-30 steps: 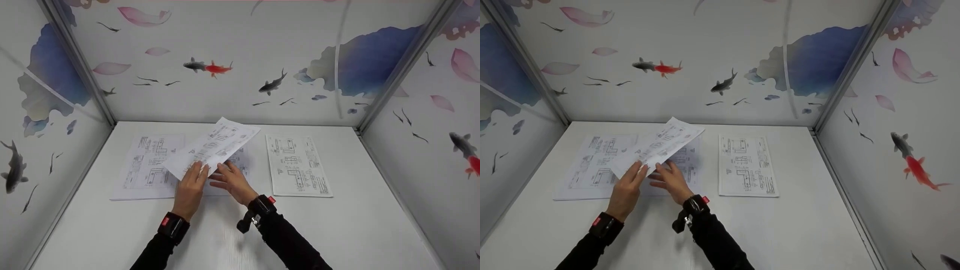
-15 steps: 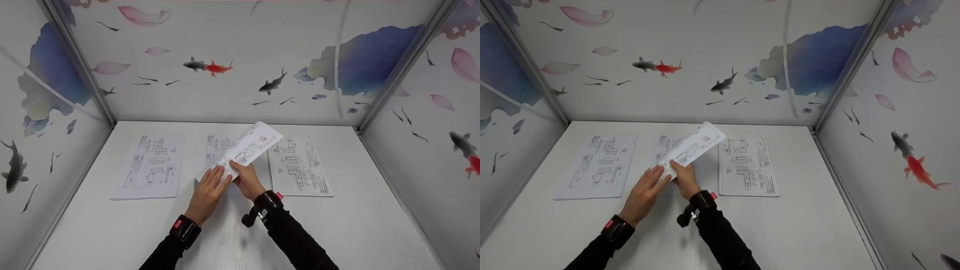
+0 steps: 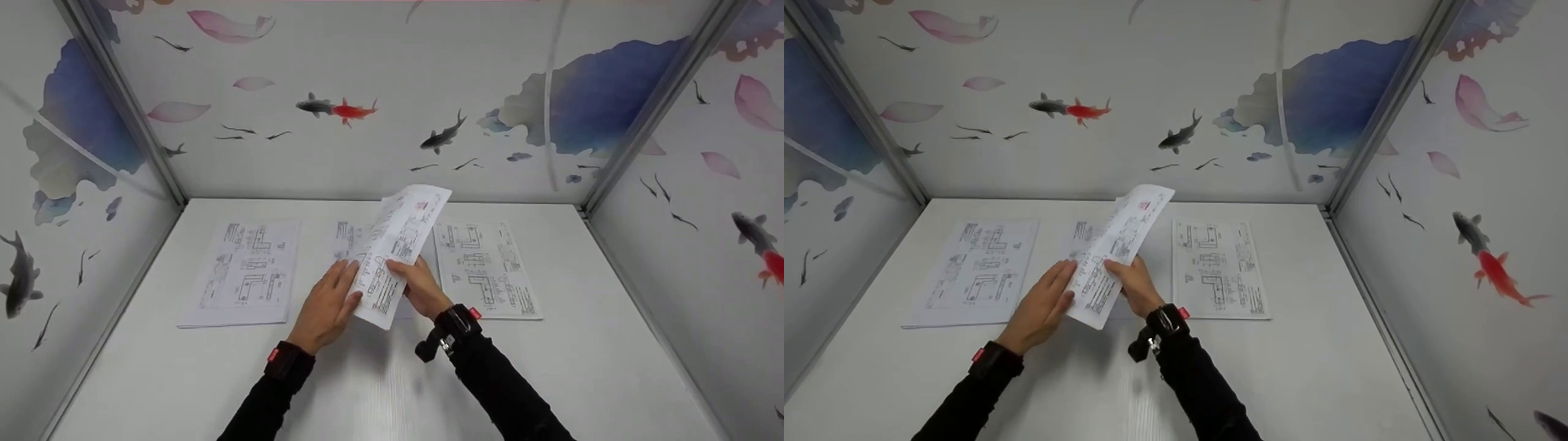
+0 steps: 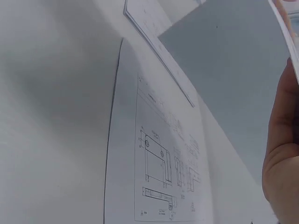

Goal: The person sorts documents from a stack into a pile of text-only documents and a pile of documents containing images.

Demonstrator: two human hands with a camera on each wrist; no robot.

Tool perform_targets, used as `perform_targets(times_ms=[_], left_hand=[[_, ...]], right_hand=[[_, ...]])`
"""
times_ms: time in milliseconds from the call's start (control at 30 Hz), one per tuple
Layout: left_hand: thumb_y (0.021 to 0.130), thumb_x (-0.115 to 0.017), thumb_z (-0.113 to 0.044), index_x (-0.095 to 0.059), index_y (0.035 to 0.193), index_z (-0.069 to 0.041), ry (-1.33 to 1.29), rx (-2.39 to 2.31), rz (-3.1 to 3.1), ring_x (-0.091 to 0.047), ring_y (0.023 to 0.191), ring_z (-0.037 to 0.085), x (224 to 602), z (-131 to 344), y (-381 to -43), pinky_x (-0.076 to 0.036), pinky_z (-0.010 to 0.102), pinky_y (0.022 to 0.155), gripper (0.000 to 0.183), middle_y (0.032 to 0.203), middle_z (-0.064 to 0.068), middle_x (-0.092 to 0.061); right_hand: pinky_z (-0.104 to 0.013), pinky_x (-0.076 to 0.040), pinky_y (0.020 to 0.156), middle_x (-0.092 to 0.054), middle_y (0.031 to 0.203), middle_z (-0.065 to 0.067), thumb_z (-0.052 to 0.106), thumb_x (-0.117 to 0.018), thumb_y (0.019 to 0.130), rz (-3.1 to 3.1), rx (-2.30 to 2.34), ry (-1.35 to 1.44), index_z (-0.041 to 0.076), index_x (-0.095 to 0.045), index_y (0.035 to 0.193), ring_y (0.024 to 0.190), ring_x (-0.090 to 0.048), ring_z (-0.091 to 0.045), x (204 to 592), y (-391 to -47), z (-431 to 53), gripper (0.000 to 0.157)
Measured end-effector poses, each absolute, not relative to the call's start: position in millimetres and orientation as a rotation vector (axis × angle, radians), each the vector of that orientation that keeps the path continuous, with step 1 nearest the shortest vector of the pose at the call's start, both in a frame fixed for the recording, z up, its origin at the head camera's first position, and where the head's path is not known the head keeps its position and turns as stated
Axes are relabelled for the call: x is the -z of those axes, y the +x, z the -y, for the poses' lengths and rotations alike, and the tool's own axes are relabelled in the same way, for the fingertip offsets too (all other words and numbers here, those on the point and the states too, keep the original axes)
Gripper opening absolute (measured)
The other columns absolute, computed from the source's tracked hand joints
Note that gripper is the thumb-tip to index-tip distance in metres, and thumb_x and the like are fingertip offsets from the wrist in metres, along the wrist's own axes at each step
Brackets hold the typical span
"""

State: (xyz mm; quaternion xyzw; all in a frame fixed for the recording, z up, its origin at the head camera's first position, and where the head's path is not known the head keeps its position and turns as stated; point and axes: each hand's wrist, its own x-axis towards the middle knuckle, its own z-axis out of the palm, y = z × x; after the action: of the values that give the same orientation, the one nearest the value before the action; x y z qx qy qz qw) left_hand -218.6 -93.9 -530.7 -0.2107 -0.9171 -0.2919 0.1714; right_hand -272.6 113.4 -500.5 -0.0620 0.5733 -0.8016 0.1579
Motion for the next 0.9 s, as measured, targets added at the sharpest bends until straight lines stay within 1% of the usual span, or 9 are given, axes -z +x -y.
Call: perform_targets(times_ms=[133, 233, 300, 367, 467, 533, 667, 800, 900], left_hand=[[0.104, -0.032, -0.052, -0.029, 0.155, -0.014, -0.413, 1.353, 2.702, -0.031, 0.146, 0.03, 529.2, 101.1, -226.8, -0.027, 0.05, 0.117, 0.064, 0.157, 0.01, -0.035], [0.102, -0.035, -0.055, -0.025, 0.156, -0.01, -0.28, 1.676, 2.74, -0.032, 0.145, 0.033, 529.5, 105.2, -231.8, -0.025, 0.052, 0.117, 0.07, 0.157, 0.016, -0.034], [0.102, -0.042, -0.051, -0.024, 0.156, -0.009, -0.153, 1.897, 2.714, -0.044, 0.137, 0.033, 529.5, 107.3, -236.2, -0.034, 0.05, 0.111, 0.071, 0.152, 0.019, -0.04], [0.101, -0.049, -0.043, -0.028, 0.154, -0.007, 0.008, 2.123, 2.616, -0.057, 0.121, 0.029, 529.4, 109.8, -240.6, -0.046, 0.042, 0.099, 0.068, 0.143, 0.022, -0.05], [0.1, -0.057, -0.029, -0.039, 0.147, -0.003, 0.188, 2.436, 2.341, -0.065, 0.101, 0.02, 530.6, 114.0, -247.4, -0.052, 0.03, 0.081, 0.057, 0.129, 0.02, -0.059], [0.1, -0.057, -0.023, -0.046, 0.141, -0.001, 0.239, 2.562, 2.2, -0.066, 0.1, 0.018, 531.0, 116.3, -249.1, -0.054, 0.028, 0.079, 0.048, 0.124, 0.018, -0.062], [0.098, -0.059, -0.016, -0.047, 0.14, -0.007, 0.255, 2.518, 2.188, -0.069, 0.097, 0.02, 530.2, 115.5, -249.7, -0.055, 0.03, 0.076, 0.044, 0.117, 0.016, -0.066], [0.098, -0.057, -0.011, -0.034, 0.149, -0.015, 0.221, 2.249, 2.383, -0.069, 0.091, 0.019, 528.5, 111.7, -247.8, -0.054, 0.031, 0.071, 0.056, 0.116, 0.014, -0.067], [0.098, -0.056, -0.009, -0.026, 0.154, -0.018, 0.173, 2.141, 2.459, -0.068, 0.09, 0.02, 527.6, 109.8, -245.2, -0.053, 0.032, 0.07, 0.064, 0.117, 0.014, -0.067]], right_hand=[[-0.038, -0.055, 0.088, -0.064, 0.126, -0.013, 0.012, -0.051, 0.1, -1.584, 2.289, -0.193, 0.009, -0.04, 0.146, 0.108, -0.068, -0.026, 498.6, -274.3, -121.4, 0.048], [-0.038, -0.055, 0.089, -0.066, 0.123, -0.011, 0.01, -0.05, 0.1, -1.533, 2.294, -0.196, 0.009, -0.041, 0.145, 0.108, -0.068, -0.026, 498.6, -275.2, -128.6, 0.046], [-0.038, -0.054, 0.089, -0.066, 0.123, -0.01, 0.009, -0.05, 0.099, -1.498, 2.293, -0.203, 0.009, -0.041, 0.145, 0.109, -0.067, -0.026, 498.5, -275.7, -133.5, 0.047], [-0.038, -0.054, 0.089, -0.066, 0.123, -0.01, 0.008, -0.05, 0.098, -1.47, 2.284, -0.22, 0.01, -0.041, 0.146, 0.109, -0.067, -0.026, 497.8, -275.7, -138.4, 0.048], [-0.036, -0.054, 0.087, -0.068, 0.12, -0.009, 0.007, -0.051, 0.096, -1.463, 2.247, -0.231, 0.01, -0.044, 0.143, 0.106, -0.068, -0.025, 497.5, -275.6, -144.8, 0.048], [-0.035, -0.056, 0.084, -0.069, 0.117, -0.008, 0.007, -0.052, 0.094, -1.494, 2.208, -0.224, 0.01, -0.047, 0.141, 0.103, -0.07, -0.024, 498.4, -275.5, -148.2, 0.047], [-0.037, -0.058, 0.079, -0.071, 0.112, -0.011, 0.008, -0.054, 0.091, -1.602, 2.125, -0.204, 0.009, -0.051, 0.136, 0.096, -0.072, -0.026, 503.4, -276.6, -152.8, 0.045], [-0.041, -0.059, 0.078, -0.07, 0.112, -0.015, 0.01, -0.056, 0.093, -1.698, 2.079, -0.121, 0.01, -0.052, 0.135, 0.093, -0.073, -0.029, 509.1, -277.3, -154.1, 0.042], [-0.041, -0.059, 0.076, -0.071, 0.108, -0.015, 0.014, -0.059, 0.095, -1.743, 2.06, 0.023, 0.013, -0.053, 0.134, 0.089, -0.073, -0.028, 513.8, -276.9, -154.3, 0.04]])
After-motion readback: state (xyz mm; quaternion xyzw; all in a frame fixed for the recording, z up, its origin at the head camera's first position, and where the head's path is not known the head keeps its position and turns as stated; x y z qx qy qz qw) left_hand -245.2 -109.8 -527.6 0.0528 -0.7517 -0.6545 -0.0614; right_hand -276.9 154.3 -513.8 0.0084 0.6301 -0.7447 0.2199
